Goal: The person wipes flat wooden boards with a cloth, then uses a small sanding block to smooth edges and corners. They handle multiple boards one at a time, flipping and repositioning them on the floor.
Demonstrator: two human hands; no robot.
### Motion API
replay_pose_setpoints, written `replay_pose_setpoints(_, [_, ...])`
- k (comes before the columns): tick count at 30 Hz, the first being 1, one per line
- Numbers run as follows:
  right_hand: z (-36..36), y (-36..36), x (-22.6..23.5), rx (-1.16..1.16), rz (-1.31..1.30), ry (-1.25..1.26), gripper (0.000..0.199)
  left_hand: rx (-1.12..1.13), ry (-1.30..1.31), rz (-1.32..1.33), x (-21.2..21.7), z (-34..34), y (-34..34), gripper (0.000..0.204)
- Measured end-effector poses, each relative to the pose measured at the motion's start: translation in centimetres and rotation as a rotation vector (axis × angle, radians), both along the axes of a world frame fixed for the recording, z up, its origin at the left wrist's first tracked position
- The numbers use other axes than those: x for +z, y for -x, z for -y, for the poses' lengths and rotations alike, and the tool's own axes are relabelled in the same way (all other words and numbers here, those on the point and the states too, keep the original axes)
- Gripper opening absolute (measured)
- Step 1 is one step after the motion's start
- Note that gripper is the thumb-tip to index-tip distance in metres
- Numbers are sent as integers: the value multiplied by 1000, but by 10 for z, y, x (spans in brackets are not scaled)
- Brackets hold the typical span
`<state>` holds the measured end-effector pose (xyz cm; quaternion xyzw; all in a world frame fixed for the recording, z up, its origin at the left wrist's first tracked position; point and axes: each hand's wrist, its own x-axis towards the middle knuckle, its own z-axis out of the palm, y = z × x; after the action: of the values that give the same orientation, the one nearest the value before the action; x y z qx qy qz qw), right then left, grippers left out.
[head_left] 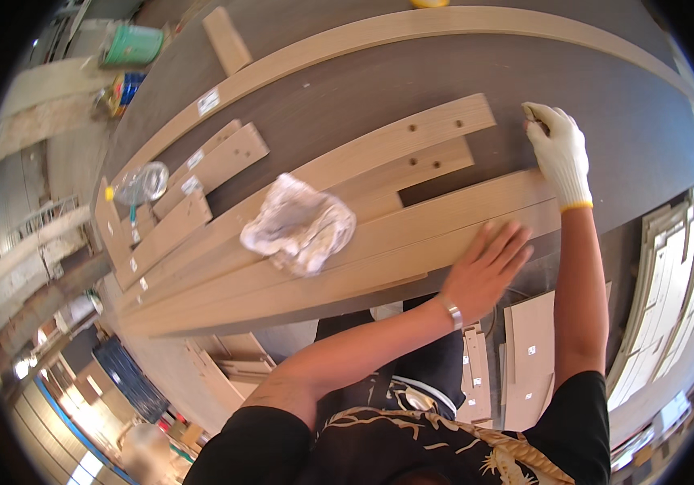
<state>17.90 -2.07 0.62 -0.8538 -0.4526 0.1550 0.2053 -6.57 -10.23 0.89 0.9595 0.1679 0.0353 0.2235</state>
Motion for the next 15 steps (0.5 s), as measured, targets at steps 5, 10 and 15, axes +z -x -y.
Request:
replay_pose_setpoints(5, [-44,22,-6,-34,210,234,32,393,209,-13,25,2,202,70])
replay_pose_setpoints(10, [-42,143,53,89,138,-255,39,958,33,-63,33,-25,342,70])
replay_pose_setpoints(15, [-21,347,53,857,54,-173,55,871,66,-254,36,-33,432,91])
